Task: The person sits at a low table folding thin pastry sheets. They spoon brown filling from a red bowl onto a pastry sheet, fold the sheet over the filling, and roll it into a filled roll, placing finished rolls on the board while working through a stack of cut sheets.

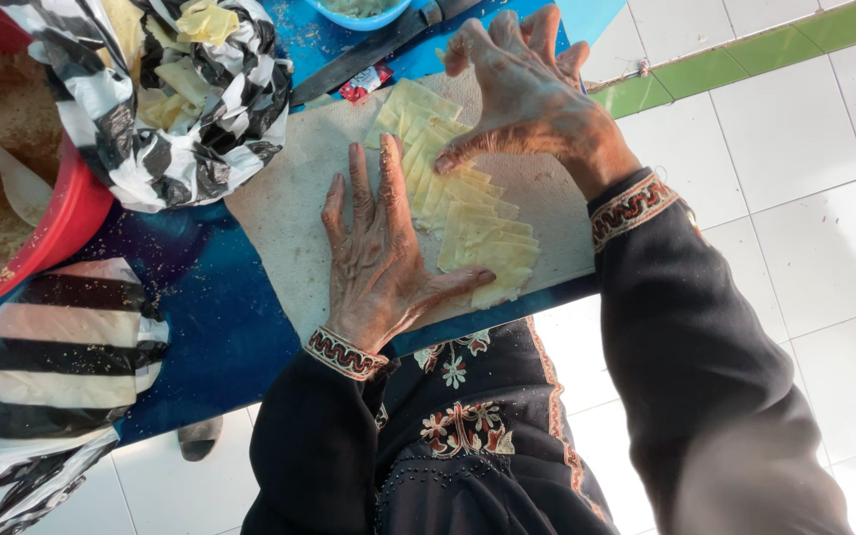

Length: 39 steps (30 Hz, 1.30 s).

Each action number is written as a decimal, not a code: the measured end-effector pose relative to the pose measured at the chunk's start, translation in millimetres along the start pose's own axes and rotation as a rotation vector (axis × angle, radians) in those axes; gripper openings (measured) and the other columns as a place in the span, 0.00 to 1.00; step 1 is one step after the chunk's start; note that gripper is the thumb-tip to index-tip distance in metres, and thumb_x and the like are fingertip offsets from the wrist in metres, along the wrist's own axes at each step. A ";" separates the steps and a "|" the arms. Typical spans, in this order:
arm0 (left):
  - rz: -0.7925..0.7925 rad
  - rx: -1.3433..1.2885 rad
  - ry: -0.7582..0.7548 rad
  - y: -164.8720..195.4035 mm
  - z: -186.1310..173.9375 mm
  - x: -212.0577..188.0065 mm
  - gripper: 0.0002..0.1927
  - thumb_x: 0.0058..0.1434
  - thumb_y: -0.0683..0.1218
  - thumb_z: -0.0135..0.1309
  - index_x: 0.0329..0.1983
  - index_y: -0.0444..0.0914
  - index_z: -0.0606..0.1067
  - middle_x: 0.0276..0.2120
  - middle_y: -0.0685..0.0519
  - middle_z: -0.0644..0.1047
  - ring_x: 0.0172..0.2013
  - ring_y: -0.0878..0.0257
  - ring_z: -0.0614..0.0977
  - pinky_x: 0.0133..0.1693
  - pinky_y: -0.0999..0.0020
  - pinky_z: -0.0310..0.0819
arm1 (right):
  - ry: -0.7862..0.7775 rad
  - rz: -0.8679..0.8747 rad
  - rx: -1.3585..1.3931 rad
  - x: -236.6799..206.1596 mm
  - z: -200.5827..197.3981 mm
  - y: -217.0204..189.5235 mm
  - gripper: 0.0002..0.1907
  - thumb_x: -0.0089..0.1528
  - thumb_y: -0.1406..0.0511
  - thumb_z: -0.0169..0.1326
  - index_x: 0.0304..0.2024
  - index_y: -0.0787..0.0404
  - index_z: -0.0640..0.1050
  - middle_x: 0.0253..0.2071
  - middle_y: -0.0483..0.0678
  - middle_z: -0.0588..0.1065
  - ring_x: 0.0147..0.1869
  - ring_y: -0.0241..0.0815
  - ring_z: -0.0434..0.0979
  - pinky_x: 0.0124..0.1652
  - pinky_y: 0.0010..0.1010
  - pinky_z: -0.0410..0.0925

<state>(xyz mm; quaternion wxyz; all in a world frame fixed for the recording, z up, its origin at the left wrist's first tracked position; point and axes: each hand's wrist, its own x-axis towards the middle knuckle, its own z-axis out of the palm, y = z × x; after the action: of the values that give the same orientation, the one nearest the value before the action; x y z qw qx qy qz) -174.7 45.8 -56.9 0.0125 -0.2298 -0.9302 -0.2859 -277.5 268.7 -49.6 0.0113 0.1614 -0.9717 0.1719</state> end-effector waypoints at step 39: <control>0.067 -0.017 0.069 -6.0 3.2 -1.4 0.79 0.38 0.79 0.68 0.75 0.30 0.40 0.71 0.32 0.58 0.74 0.38 0.48 0.69 0.40 0.37 | -0.066 -0.235 0.007 -79.4 -10.3 6.2 0.39 0.45 0.39 0.72 0.52 0.46 0.75 0.50 0.46 0.68 0.64 0.55 0.54 0.59 0.57 0.52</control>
<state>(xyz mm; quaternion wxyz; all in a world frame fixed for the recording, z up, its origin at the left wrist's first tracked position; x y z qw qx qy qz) -175.8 42.6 -62.9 0.0524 -0.2511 -0.9185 -0.3011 -204.6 302.3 -48.1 -0.0012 0.2800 -0.9453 0.1672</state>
